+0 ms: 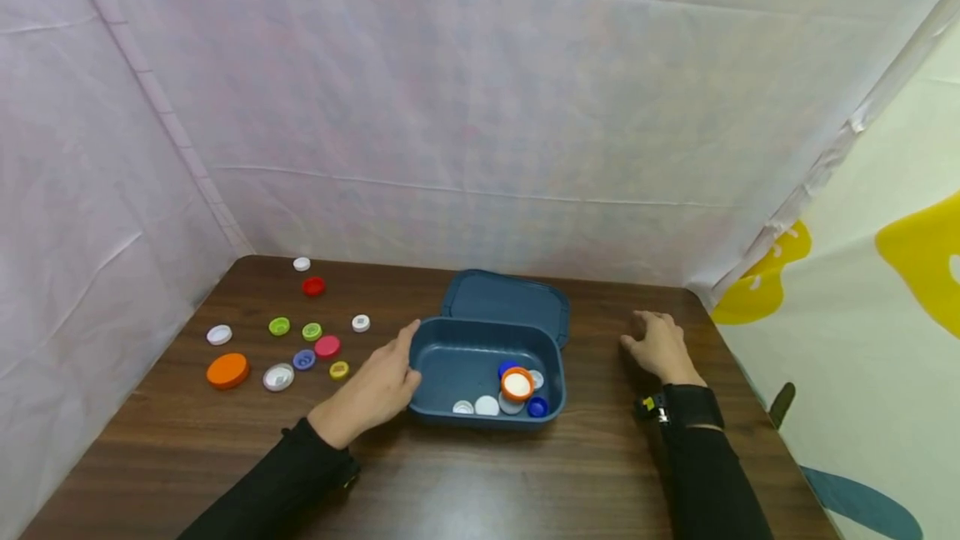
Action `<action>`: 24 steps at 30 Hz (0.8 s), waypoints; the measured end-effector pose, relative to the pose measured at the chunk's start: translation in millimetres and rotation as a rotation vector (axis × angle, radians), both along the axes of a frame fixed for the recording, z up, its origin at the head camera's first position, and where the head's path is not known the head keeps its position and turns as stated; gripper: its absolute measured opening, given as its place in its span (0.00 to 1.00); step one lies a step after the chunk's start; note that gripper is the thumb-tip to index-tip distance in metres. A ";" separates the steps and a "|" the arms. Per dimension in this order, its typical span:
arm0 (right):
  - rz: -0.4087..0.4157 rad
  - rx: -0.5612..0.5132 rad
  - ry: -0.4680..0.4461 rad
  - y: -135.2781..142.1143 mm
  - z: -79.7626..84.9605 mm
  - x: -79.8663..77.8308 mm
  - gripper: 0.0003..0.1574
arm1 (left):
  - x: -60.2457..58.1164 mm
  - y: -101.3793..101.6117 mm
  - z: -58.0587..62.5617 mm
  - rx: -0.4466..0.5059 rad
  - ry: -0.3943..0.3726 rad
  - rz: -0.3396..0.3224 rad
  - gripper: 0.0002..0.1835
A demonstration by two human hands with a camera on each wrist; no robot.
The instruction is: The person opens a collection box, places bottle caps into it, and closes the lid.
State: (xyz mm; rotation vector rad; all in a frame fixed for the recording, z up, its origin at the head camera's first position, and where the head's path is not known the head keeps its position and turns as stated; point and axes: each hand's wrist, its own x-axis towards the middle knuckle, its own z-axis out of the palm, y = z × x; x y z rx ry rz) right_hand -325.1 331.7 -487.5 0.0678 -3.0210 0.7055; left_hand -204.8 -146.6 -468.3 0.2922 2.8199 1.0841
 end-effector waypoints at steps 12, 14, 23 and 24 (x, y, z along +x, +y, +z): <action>-0.001 0.013 0.149 15.7 -21.3 -8.7 0.31 | 0.8 0.7 -1.7 -0.008 -0.027 0.008 0.44; -0.026 0.013 0.152 16.2 -21.9 -9.2 0.30 | 0.3 0.7 -0.9 -0.009 -0.024 0.010 0.44; -0.125 -0.016 0.025 6.9 -2.8 0.5 0.30 | -0.1 0.9 1.9 -0.017 -0.015 0.015 0.44; -0.136 -0.012 0.017 6.3 -2.2 1.1 0.29 | -0.3 1.1 1.9 -0.017 -0.017 0.016 0.44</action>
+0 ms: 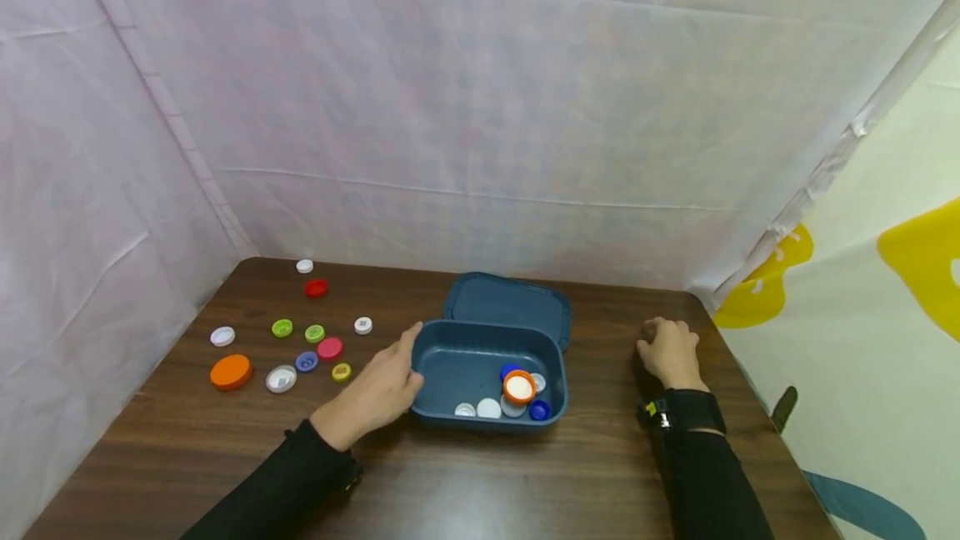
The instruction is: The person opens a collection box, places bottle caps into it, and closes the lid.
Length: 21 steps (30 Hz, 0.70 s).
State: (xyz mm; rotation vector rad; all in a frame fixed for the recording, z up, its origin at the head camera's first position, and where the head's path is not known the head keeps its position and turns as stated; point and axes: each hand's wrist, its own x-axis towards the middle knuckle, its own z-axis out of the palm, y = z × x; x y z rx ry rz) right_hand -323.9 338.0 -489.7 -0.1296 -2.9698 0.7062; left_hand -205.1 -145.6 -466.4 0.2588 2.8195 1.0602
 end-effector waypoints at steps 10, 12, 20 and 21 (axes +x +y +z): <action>0.036 0.028 0.071 1.8 -1.7 2.4 0.20 | -0.2 0.9 -0.5 -0.007 0.013 -0.007 0.44; 0.059 0.024 0.090 -0.4 -0.1 2.2 0.17 | -0.3 0.9 -0.8 -0.008 0.022 -0.007 0.44; 0.191 -0.032 0.149 -26.7 12.7 6.7 0.15 | 1.1 -0.3 -0.5 -0.007 0.029 -0.015 0.44; 0.219 -0.041 0.158 -32.8 16.0 8.9 0.14 | 1.1 -0.4 -0.5 -0.007 0.028 -0.015 0.44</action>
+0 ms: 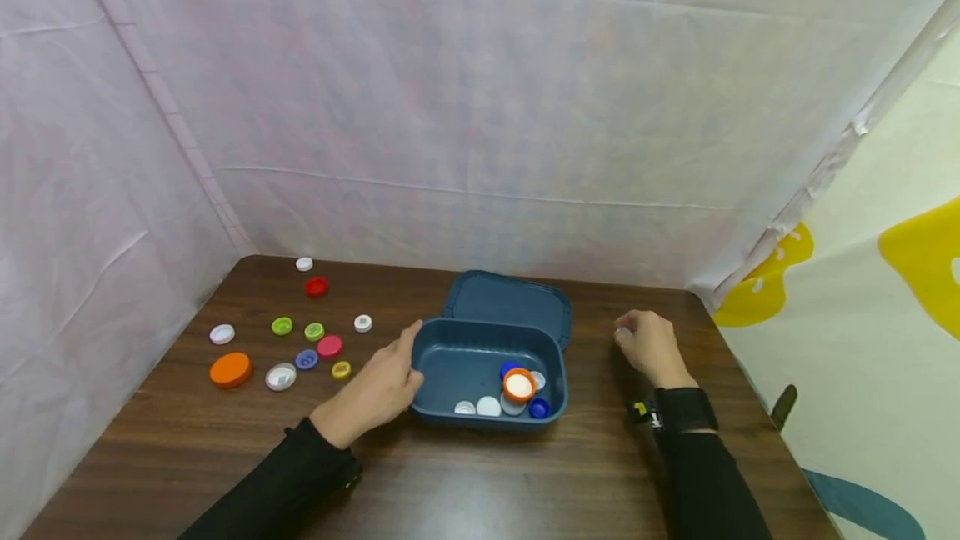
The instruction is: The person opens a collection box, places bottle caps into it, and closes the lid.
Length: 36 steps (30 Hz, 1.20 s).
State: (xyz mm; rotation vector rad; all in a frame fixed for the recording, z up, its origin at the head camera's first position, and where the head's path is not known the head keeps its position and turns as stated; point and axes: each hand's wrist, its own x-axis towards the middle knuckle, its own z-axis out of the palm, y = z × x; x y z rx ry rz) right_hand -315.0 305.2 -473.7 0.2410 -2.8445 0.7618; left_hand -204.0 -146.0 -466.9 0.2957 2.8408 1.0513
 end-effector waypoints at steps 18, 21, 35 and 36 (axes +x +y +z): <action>0.450 -0.012 0.032 -118.0 37.1 67.9 0.10 | -1.4 -1.3 -1.2 0.010 -0.008 -0.006 0.44; 0.528 0.004 0.007 -129.9 34.3 75.6 0.10 | -2.0 -1.5 -1.7 0.011 0.000 -0.010 0.44; 0.597 0.004 -0.003 -136.7 36.7 81.2 0.18 | -1.5 -0.7 -1.3 -0.007 -0.001 0.002 0.43; 0.594 0.008 -0.002 -135.5 37.0 80.8 0.18 | -1.4 -0.7 -1.2 -0.009 0.001 0.002 0.43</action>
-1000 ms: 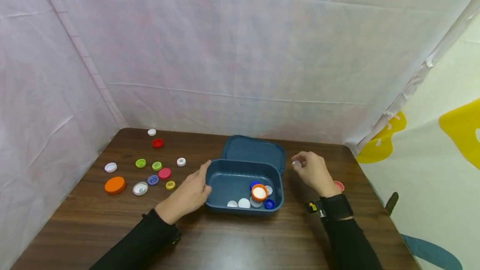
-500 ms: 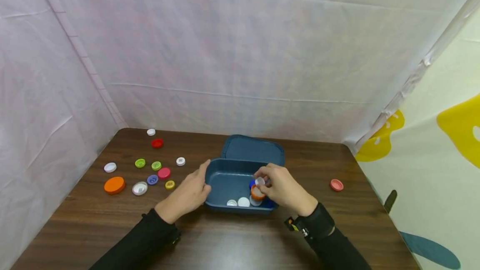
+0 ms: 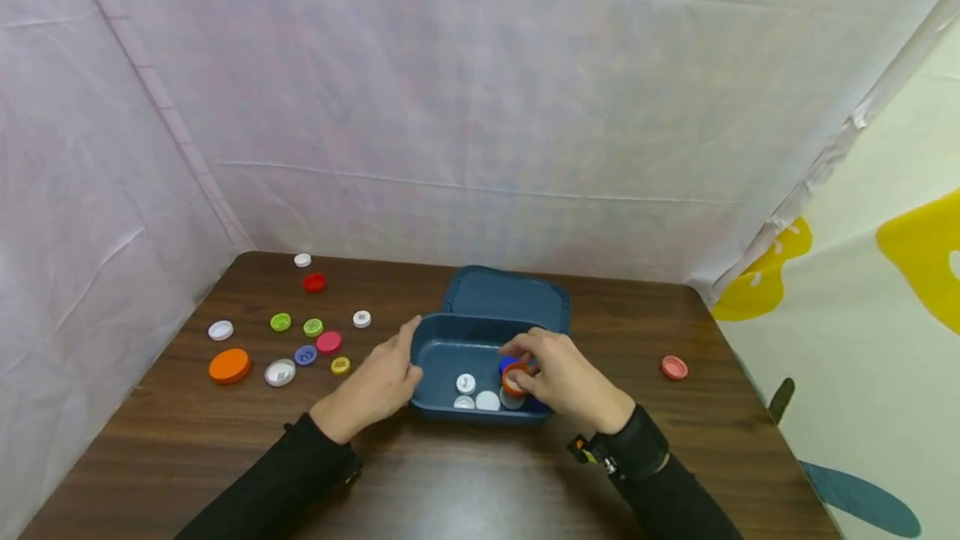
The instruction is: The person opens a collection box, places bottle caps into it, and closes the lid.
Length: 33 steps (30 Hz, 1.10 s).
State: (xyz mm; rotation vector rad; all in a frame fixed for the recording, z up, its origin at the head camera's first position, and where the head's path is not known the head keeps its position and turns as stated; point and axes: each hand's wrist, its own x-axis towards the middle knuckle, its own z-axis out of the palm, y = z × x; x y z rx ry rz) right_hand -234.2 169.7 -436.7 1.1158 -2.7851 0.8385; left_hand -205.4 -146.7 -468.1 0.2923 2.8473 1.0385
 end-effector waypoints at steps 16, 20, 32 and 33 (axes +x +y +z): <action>-0.155 -0.026 0.067 26.6 5.9 -6.0 0.16 | -0.5 0.1 -1.0 -0.002 -0.005 0.002 0.43; -0.254 -0.045 0.084 45.6 6.8 -12.4 0.14 | -0.5 -0.1 -1.0 -0.005 0.001 0.007 0.43; -0.526 0.008 0.061 116.4 -12.3 -20.0 0.21 | 1.7 1.1 0.0 -0.004 0.016 0.003 0.43; -0.537 0.017 0.063 121.9 -14.5 -21.2 0.22 | 1.6 1.0 0.4 -0.002 0.014 0.004 0.43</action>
